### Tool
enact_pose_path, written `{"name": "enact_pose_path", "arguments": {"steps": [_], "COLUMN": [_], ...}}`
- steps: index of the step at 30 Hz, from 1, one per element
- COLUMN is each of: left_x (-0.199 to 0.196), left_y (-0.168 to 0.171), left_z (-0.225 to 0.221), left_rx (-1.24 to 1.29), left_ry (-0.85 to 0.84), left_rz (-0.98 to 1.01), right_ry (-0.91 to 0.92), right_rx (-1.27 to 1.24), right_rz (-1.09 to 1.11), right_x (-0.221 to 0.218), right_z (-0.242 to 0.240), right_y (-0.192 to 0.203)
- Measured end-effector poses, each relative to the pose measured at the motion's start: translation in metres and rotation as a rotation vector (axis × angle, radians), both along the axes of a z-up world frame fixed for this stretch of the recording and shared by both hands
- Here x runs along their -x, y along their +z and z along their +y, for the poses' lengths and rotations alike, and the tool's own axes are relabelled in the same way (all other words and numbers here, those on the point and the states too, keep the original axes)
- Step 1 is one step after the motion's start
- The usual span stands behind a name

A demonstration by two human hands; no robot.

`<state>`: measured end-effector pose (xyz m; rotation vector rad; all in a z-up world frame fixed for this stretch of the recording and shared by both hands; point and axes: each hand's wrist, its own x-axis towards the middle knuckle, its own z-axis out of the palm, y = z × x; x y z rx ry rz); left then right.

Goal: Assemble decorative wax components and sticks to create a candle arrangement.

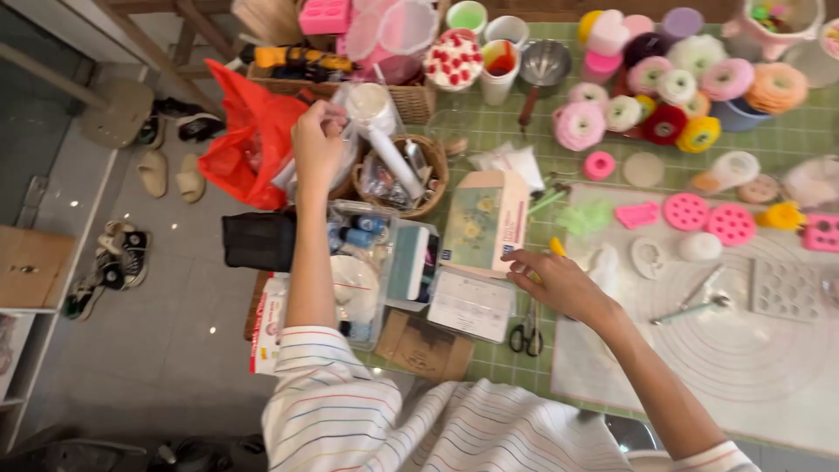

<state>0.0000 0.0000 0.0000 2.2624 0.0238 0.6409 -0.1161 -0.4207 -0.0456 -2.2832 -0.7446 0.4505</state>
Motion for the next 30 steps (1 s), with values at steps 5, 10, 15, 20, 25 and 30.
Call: {"name": "enact_pose_path", "arguments": {"steps": [5, 10, 15, 20, 25, 30], "left_x": [-0.008, -0.003, 0.010, 0.007, -0.007, -0.007], "left_y": [-0.024, -0.014, -0.010, -0.013, -0.037, -0.032], "left_z": [0.033, 0.035, 0.034, 0.033, 0.030, 0.031], "left_rx": [0.034, -0.378, -0.121, -0.193, -0.108, -0.760], "left_ry": [0.056, 0.205, -0.122, -0.119, -0.126, -0.019], "left_rz": [0.211, 0.324, 0.379, 0.461, 0.873, 0.505], "right_ry": [0.037, 0.047, 0.047, 0.045, 0.048, 0.028], "right_rx": [0.040, 0.027, 0.017, 0.005, 0.020, 0.069], "right_rz": [0.057, 0.060, 0.060, 0.039, 0.056, 0.067], "right_x": [-0.005, -0.012, -0.022, -0.024, -0.027, -0.028], "right_z": [0.028, 0.040, 0.048, 0.050, 0.044, 0.050], "right_y": [0.004, 0.020, 0.018, 0.011, 0.003, 0.017]}}
